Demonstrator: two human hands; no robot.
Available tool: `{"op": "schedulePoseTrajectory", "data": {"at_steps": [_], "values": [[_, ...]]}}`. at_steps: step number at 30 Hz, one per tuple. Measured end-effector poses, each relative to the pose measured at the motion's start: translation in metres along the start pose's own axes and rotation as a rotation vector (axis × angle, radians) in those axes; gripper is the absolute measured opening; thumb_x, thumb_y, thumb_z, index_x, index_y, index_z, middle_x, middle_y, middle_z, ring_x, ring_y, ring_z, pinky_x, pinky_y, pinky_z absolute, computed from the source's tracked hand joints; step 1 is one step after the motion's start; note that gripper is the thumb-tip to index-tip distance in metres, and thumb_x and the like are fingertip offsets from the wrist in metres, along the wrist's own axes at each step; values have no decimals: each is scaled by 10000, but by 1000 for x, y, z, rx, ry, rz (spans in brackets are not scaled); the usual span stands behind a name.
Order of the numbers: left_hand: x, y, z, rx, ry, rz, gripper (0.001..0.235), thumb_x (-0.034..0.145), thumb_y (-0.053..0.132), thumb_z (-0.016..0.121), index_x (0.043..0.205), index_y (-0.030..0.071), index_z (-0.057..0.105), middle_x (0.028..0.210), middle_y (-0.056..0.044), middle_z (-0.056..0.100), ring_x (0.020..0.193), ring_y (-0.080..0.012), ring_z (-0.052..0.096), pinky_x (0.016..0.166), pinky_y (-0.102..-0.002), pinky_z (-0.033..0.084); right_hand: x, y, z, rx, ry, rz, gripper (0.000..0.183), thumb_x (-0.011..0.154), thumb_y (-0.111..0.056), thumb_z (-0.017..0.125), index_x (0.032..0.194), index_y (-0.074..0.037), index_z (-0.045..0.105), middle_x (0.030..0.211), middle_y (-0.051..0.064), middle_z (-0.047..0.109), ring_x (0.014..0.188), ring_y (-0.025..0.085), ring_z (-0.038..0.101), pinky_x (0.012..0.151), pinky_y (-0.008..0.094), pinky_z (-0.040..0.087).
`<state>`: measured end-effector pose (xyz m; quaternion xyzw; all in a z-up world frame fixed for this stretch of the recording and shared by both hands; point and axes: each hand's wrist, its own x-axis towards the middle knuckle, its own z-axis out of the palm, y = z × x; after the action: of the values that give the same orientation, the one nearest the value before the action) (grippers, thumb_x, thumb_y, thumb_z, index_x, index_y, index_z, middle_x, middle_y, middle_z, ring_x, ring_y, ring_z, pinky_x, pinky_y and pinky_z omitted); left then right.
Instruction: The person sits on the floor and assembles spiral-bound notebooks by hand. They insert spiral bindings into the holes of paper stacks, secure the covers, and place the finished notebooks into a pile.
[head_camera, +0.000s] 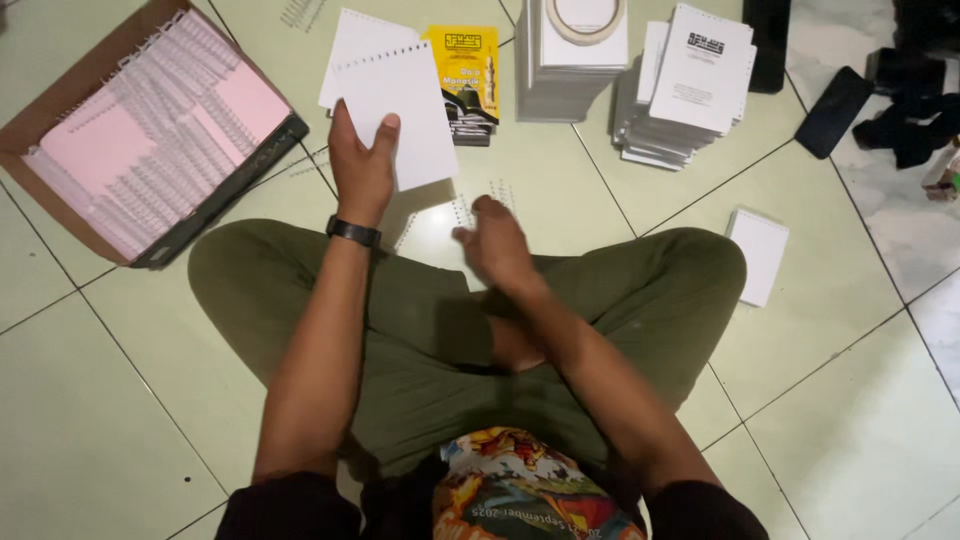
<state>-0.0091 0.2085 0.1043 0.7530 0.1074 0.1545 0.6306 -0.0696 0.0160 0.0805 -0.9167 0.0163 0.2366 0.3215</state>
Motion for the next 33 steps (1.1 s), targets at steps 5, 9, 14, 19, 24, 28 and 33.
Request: {"op": "schedulePoseTrajectory", "data": {"at_steps": [5,9,14,19,24,28,33], "values": [[-3,-3,0,64,15,-106,673,1012,205,760,1478,-114,394,1480,-340,447,1470,-443,379,1269,-523,239,12,11,24,-65,-3,-71,440,955,-164,671,1342,-37,505,1114,193,623,1089,434,664,910,545,557],[-2,3,-11,134,-47,-158,725,991,262,772,1506,-84,398,1513,-327,451,1488,-435,359,1273,-518,235,25,74,2,433,232,-130,357,955,-27,558,1302,-6,639,1018,298,693,970,446,704,871,538,555],[-38,28,12,129,-294,-170,711,972,229,752,1492,-116,411,1427,-386,475,1393,-504,425,1173,-578,291,-47,55,-105,780,224,-192,364,1047,13,455,1401,59,521,1028,169,626,925,216,588,861,343,550],[-97,79,45,128,-548,-285,824,945,375,726,1519,-108,385,1447,-385,509,1389,-510,482,1165,-582,365,-112,27,-162,702,282,-319,346,1058,-50,446,1387,29,522,980,171,646,901,193,582,809,319,516],[-138,116,57,162,-725,-458,750,922,503,682,1528,121,460,1457,-176,595,1398,-355,534,1137,-521,441,-139,22,-181,187,553,-463,310,950,-110,749,1212,35,667,1120,190,663,1074,375,668,950,443,526],[-141,134,49,148,-754,-373,496,937,430,681,1323,131,591,1118,-171,709,1128,-411,680,945,-539,528,-154,17,-194,3,639,-561,254,1009,-92,671,1251,-32,716,1029,109,515,927,282,521,870,402,436],[-148,132,51,108,-748,-382,403,927,388,709,1210,119,608,1009,-150,688,1046,-405,689,908,-514,531,-172,14,-201,-157,676,-578,303,1010,-59,659,1280,-163,748,1166,48,688,981,196,548,953,349,321]]}}
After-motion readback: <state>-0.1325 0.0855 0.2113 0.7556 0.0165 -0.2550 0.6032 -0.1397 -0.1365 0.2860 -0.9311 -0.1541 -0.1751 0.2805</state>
